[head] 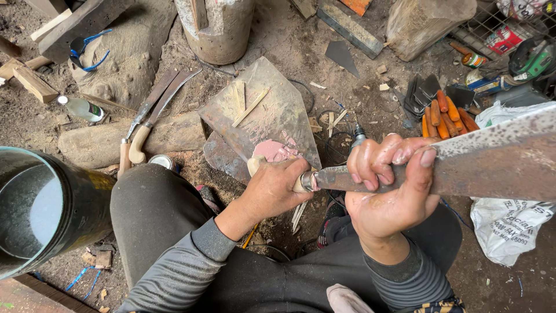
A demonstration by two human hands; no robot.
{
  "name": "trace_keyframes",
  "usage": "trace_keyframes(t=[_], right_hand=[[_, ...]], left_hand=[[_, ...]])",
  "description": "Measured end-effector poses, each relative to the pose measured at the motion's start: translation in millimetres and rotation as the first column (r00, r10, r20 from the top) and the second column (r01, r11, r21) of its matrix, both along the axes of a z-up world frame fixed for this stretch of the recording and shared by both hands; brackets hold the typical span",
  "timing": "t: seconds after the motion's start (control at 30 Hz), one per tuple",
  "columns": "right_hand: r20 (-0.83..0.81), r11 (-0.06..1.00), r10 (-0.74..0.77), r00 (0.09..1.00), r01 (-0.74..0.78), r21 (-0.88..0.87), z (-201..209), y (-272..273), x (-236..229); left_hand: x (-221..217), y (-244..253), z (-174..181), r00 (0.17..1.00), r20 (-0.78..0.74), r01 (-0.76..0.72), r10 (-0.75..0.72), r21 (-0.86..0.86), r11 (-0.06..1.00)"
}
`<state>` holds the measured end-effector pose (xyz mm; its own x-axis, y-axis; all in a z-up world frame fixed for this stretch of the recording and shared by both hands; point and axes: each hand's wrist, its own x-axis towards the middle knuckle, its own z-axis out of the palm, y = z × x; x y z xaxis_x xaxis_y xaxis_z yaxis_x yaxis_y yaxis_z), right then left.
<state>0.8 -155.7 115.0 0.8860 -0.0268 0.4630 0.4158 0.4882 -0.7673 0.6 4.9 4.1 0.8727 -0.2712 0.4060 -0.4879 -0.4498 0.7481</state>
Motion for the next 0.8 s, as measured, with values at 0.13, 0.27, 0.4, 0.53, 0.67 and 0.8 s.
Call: trace_keyframes(t=[0.13,0.27,0.4,0.53,0.67,0.8], right_hand=[[0.015,1.0,0.007,1.0,-0.006,-0.006,4,-4,-1],[0.037,1.0,-0.017,0.999,0.017,0.008,-1,-2,-2],[0.032,0.999,-0.036,0.999,0.036,0.014,-3,-1,1],[0.007,0.997,-0.072,0.997,0.072,-0.002,6,-1,12],[0.015,0.99,-0.133,0.991,0.134,-0.046,17,-5,12],[-0.035,0.988,-0.156,0.987,0.156,0.0,24,-12,12]], left_hand=[[0,0,2,1.0,-0.006,0.009,-0.009,-0.021,1.0],[1,-1,2,1.0,0.016,-0.02,0.02,0.029,0.999],[-2,0,2,0.999,0.026,-0.032,0.031,0.055,0.998],[-1,1,2,1.0,0.006,-0.01,0.009,0.068,0.998],[1,1,0,1.0,-0.005,0.013,-0.013,0.02,1.0],[1,4,-4,0.999,-0.046,0.024,-0.026,-0.046,0.999]])
